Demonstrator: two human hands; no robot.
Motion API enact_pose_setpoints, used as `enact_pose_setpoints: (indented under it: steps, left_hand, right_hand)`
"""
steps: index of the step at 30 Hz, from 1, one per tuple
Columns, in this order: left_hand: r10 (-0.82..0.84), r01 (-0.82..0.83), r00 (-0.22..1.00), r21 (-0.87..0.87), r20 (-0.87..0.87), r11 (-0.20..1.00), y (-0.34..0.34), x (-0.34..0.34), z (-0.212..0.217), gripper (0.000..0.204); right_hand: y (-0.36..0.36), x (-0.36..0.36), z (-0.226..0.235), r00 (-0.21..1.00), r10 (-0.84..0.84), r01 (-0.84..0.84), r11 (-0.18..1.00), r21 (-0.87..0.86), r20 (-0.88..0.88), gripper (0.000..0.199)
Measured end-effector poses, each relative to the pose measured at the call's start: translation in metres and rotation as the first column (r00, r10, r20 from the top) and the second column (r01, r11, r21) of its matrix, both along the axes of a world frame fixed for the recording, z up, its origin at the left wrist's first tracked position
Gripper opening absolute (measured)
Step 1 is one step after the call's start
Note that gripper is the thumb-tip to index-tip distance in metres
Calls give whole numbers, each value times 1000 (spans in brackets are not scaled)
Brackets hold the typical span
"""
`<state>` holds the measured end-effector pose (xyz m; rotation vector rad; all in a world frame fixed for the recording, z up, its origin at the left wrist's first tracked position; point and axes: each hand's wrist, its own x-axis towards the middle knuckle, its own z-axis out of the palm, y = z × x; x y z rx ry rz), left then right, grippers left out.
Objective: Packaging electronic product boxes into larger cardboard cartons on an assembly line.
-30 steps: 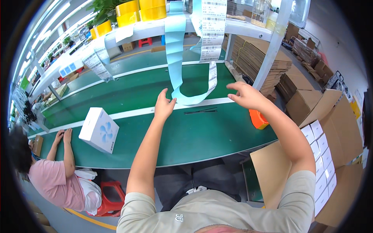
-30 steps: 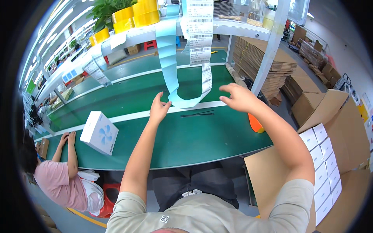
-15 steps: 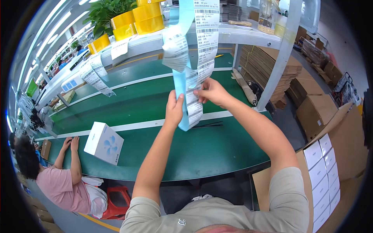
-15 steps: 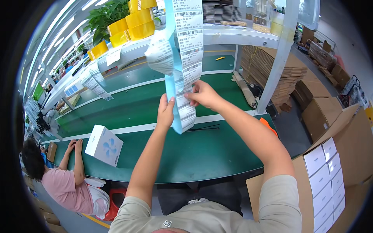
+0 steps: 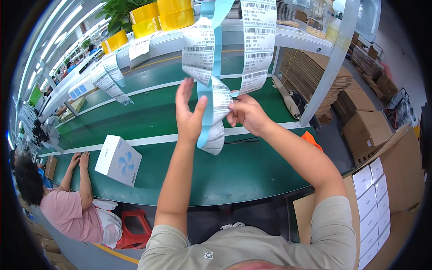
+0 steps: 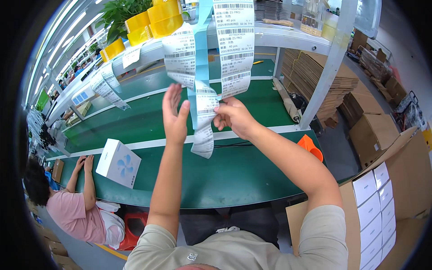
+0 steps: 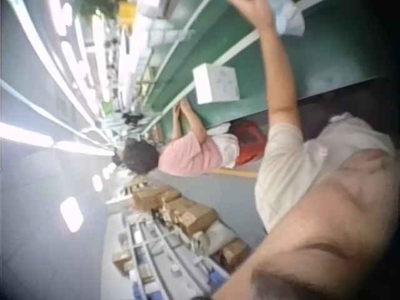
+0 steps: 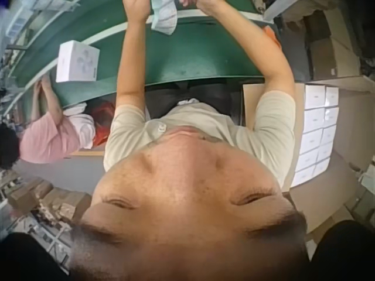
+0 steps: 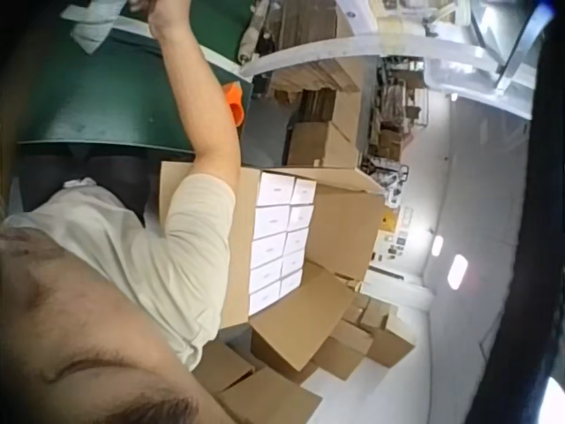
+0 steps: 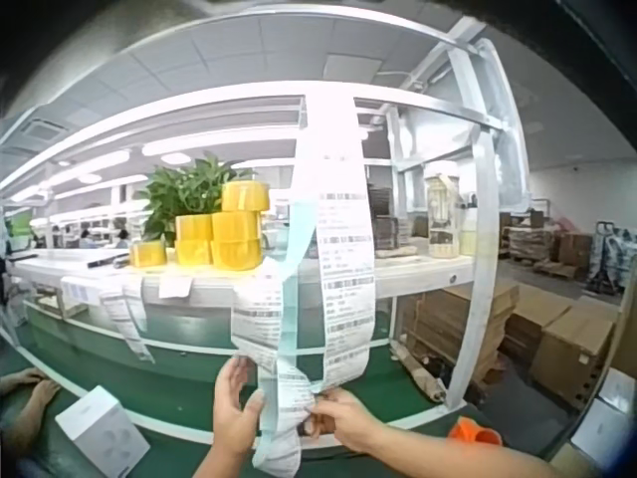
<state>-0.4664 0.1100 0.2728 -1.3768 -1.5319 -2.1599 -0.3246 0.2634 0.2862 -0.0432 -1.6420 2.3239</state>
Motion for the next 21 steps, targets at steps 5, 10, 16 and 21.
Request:
enact_pose_setpoints:
  steps: [5,10,16,21]
  left_hand:
    - [-80,75,995,77,58,994,7,4,49,63]
    - [-461,456,885,77,70,887,-10,-15,66,36]
    - [-450,450,893,-94,23,888,-35,-20,104,16]
    - [-391,369,919,-249,-44,896,-77,-22,134,12]
  right_hand:
    - [11,-2,-6,975,217,-220,972,-88,-45,36]
    - [3,-3,4,952,297,-298,955,0,70,49]
    - [-12,7,38,995,-14,55,893,446,-95,54]
    - [6,52,119,961,225,-271,643,717,161,40]
